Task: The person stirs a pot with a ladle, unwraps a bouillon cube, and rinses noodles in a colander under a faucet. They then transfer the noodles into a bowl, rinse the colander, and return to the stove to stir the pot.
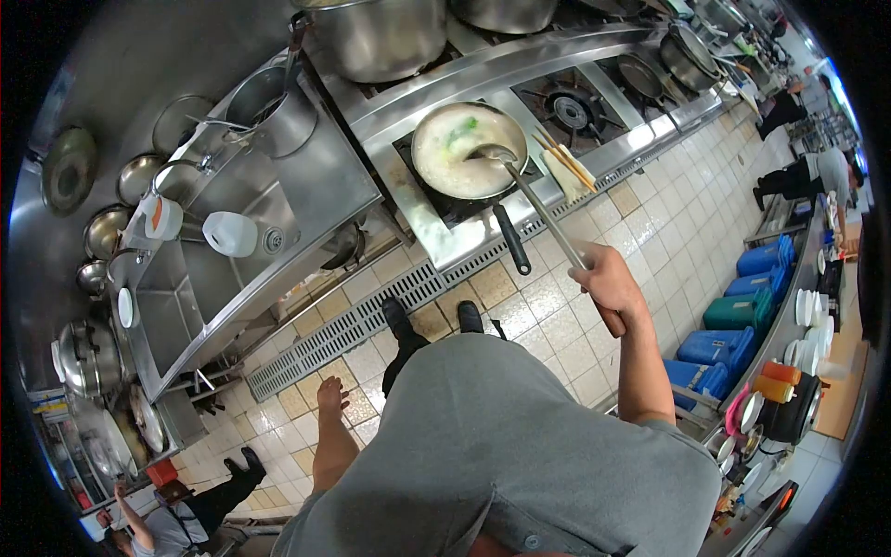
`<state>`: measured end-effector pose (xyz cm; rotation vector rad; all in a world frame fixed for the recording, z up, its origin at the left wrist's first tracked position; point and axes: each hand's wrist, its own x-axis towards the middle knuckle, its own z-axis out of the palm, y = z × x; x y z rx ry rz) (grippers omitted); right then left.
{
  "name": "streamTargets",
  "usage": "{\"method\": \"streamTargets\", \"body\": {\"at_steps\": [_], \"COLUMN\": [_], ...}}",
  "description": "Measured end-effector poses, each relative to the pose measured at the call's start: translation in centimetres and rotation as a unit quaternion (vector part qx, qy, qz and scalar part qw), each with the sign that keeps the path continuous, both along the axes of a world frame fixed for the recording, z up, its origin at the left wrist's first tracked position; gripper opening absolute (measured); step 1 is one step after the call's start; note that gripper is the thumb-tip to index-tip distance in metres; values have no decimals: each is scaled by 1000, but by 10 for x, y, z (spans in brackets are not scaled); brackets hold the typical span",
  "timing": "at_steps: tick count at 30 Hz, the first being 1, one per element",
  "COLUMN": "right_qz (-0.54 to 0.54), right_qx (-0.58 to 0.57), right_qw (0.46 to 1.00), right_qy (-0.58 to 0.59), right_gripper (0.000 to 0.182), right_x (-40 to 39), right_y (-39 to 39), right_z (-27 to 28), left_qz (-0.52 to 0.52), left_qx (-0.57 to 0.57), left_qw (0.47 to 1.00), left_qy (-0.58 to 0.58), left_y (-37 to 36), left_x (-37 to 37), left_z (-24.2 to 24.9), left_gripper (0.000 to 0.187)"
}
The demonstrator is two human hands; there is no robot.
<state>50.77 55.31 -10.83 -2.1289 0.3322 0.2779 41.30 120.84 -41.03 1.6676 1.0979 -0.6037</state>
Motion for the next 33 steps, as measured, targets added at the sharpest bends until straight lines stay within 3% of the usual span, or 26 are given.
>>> {"method": "streamTargets", "body": {"at_steps": [6, 11, 21, 24, 26, 27, 29, 30, 32, 33], "right_qz": [-28, -33, -8, -51, -101, -101, -122, -123, -155, -157], "right_qx": [-15, -5, 47, 109, 241, 241, 392, 392, 539, 539], "right_qw": [999, 998, 996, 992, 965, 965, 912, 911, 826, 826], "right_qy": [10, -54, -73, -36, 1, 2, 8, 8, 53, 53], "right_gripper": [53, 48, 47, 51, 44, 44, 33, 33, 27, 27], "right_x": [0, 22, 86, 89, 81, 78, 72, 68, 62, 60], "right_y": [5, 4, -16, -19, -17, -15, -13, -11, -9, -10], "right_z": [20, 21, -44, -68, -78, -80, -82, -80, -76, -82], "left_qz": [15, 18, 40, 54, 56, 60, 63, 56, 46, 50], "left_qx": [14, 21, 4, 6, 11, 11, 11, 4, -2, -6], "left_qw": [1000, 999, 999, 998, 998, 997, 997, 997, 998, 998], "left_qy": [18, 19, 12, 24, 32, 40, 48, 47, 48, 49], "left_y": [-11, -12, -2, -3, -2, 0, 3, 3, 3, -1], "left_x": [-2, -6, -23, -29, -34, -36, -42, -44, -44, -41], "left_z": [8, 8, -5, -1, 0, -2, -4, -2, 0, 6], "left_gripper": [49, 49, 49, 48, 48, 46, 44, 41, 38, 36]}}
